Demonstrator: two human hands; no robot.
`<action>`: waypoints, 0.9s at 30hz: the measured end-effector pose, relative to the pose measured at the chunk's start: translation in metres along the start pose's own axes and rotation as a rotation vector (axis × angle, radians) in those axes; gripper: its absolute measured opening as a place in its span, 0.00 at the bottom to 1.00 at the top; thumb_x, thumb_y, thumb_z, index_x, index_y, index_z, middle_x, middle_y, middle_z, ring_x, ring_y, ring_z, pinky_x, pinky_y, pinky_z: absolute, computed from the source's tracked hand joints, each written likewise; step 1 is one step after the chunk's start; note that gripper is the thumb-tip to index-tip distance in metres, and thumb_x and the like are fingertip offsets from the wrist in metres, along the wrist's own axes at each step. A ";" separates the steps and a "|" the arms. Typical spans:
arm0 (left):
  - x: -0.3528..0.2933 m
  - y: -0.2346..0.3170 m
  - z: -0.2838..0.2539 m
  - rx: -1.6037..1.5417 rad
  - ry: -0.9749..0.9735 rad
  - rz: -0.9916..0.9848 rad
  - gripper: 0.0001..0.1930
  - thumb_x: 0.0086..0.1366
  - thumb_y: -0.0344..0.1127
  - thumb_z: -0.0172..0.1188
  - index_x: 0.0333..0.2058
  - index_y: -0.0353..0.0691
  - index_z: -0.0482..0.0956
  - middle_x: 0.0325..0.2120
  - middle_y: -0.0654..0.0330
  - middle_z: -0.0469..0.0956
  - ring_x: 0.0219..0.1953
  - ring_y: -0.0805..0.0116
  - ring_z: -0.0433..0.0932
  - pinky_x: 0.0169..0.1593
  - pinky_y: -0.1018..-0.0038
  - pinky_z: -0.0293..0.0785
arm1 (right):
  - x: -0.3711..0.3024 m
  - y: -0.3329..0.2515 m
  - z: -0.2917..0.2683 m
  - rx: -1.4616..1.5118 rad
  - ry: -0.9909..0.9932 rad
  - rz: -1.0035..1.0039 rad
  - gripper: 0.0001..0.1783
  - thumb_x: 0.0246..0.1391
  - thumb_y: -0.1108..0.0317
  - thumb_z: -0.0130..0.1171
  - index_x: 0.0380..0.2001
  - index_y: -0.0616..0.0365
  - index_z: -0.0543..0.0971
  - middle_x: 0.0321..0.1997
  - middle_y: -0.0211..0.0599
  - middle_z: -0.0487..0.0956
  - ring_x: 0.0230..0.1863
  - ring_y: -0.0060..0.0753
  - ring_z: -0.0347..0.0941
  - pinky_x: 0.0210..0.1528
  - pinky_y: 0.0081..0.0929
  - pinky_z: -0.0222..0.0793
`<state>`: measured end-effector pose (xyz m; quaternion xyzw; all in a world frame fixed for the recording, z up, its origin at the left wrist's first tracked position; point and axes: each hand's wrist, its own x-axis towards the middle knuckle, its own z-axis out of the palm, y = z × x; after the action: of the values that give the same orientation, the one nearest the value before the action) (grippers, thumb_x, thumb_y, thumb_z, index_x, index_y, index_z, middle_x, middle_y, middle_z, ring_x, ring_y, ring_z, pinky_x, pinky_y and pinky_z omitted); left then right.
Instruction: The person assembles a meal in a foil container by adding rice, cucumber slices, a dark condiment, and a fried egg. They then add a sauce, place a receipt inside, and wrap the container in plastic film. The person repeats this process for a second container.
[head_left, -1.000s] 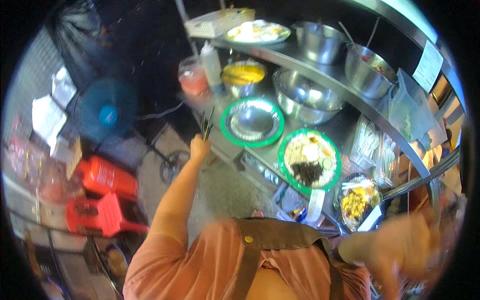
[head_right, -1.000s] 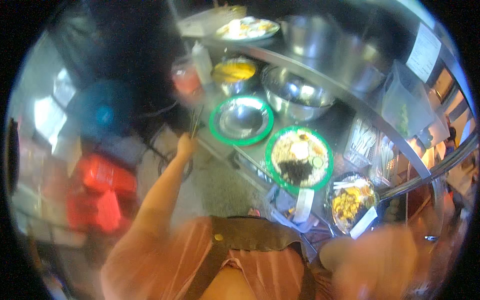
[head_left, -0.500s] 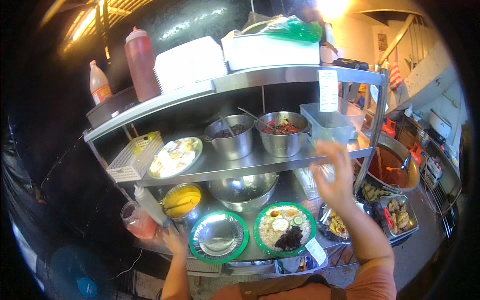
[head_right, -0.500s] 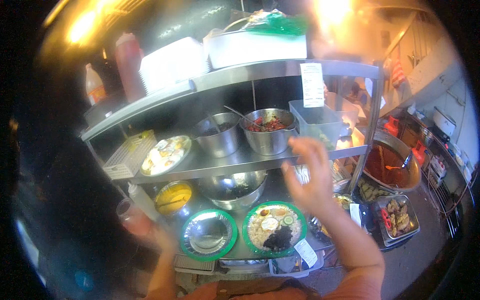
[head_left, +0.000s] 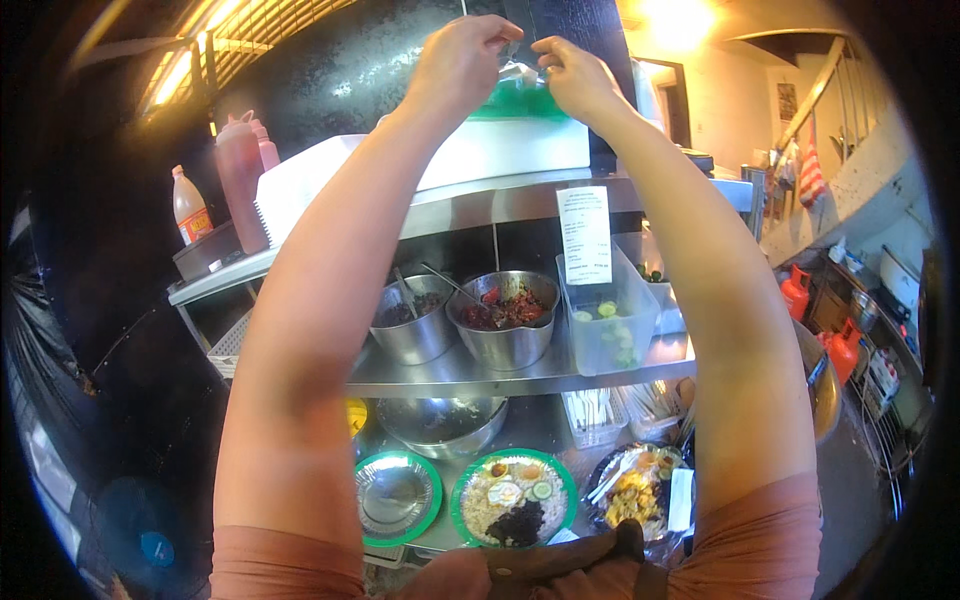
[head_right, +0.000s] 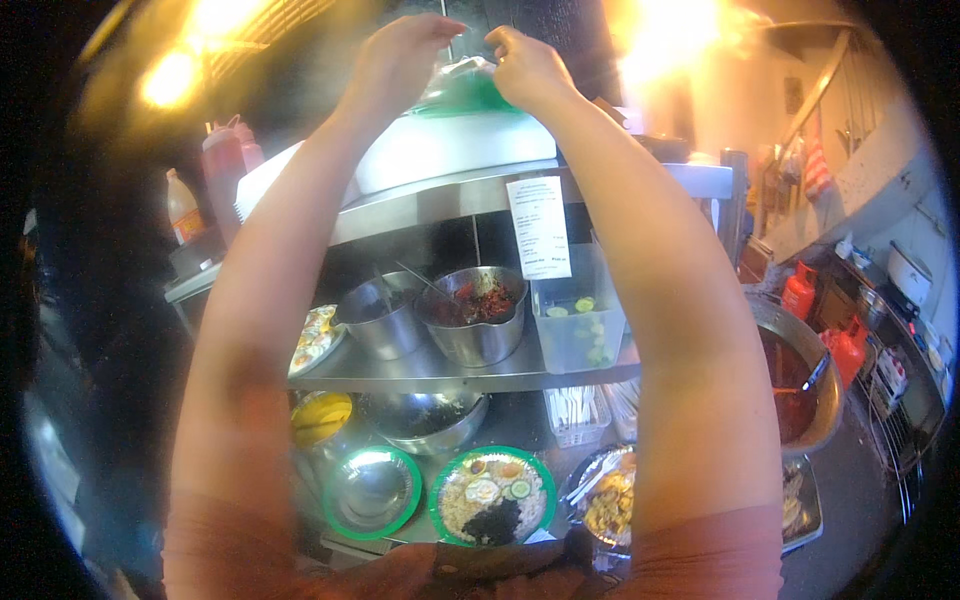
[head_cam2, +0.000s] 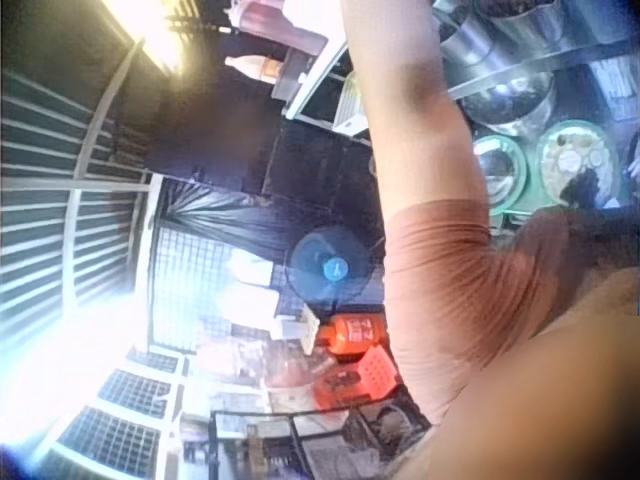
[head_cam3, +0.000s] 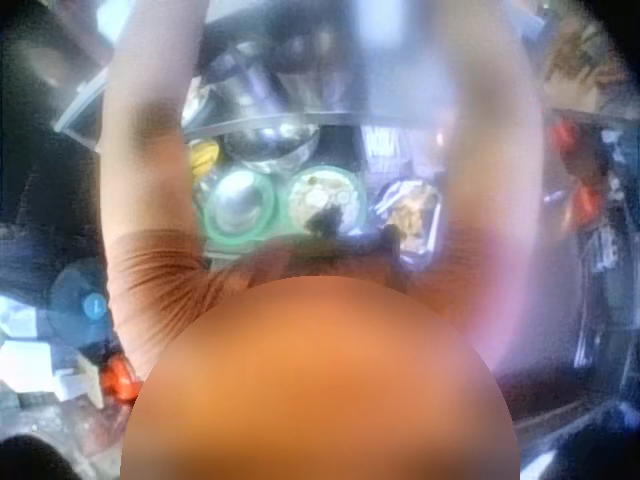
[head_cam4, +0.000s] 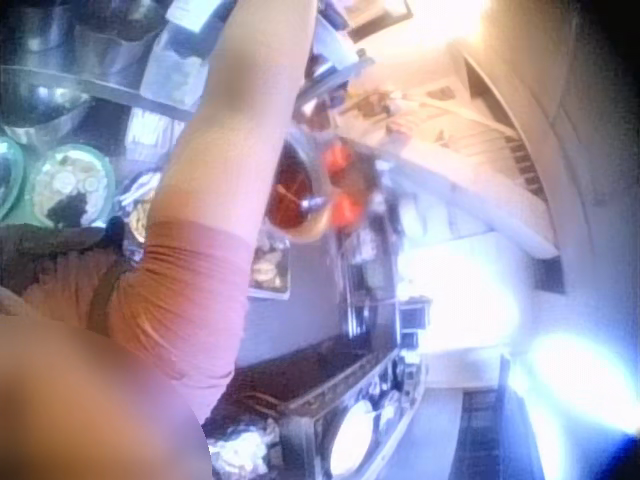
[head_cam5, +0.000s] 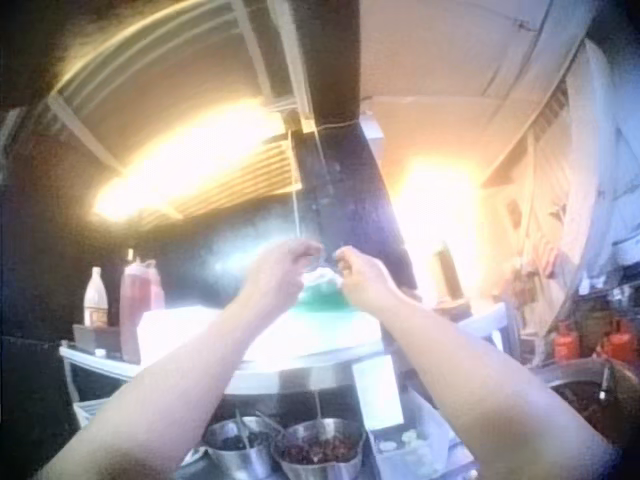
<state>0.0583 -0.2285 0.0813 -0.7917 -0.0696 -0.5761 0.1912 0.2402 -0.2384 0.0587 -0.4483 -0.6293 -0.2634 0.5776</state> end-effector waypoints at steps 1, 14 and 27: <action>0.012 -0.011 0.013 0.025 -0.066 -0.079 0.14 0.63 0.41 0.50 0.40 0.42 0.80 0.38 0.53 0.79 0.43 0.56 0.77 0.48 0.66 0.71 | 0.006 -0.003 0.004 -0.008 -0.101 0.042 0.21 0.49 0.65 0.54 0.49 0.50 0.74 0.44 0.44 0.78 0.45 0.44 0.75 0.47 0.33 0.70; 0.022 -0.031 0.025 0.456 0.029 -0.129 0.10 0.54 0.29 0.53 0.34 0.35 0.79 0.35 0.47 0.78 0.42 0.47 0.75 0.45 0.62 0.70 | 0.011 0.003 0.030 -0.276 -0.055 0.049 0.11 0.47 0.68 0.55 0.32 0.59 0.82 0.46 0.53 0.76 0.45 0.49 0.75 0.45 0.38 0.71; 0.007 -0.014 0.060 0.496 -0.218 -0.161 0.11 0.57 0.35 0.53 0.38 0.40 0.78 0.35 0.46 0.76 0.40 0.45 0.75 0.43 0.59 0.72 | 0.029 0.051 0.039 1.060 -0.212 0.283 0.13 0.47 0.63 0.65 0.30 0.63 0.77 0.25 0.34 0.77 0.26 0.29 0.72 0.32 0.27 0.68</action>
<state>0.1087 -0.1935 0.0756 -0.7700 -0.2913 -0.4661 0.3240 0.2672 -0.1740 0.0691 -0.2005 -0.6639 0.2158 0.6874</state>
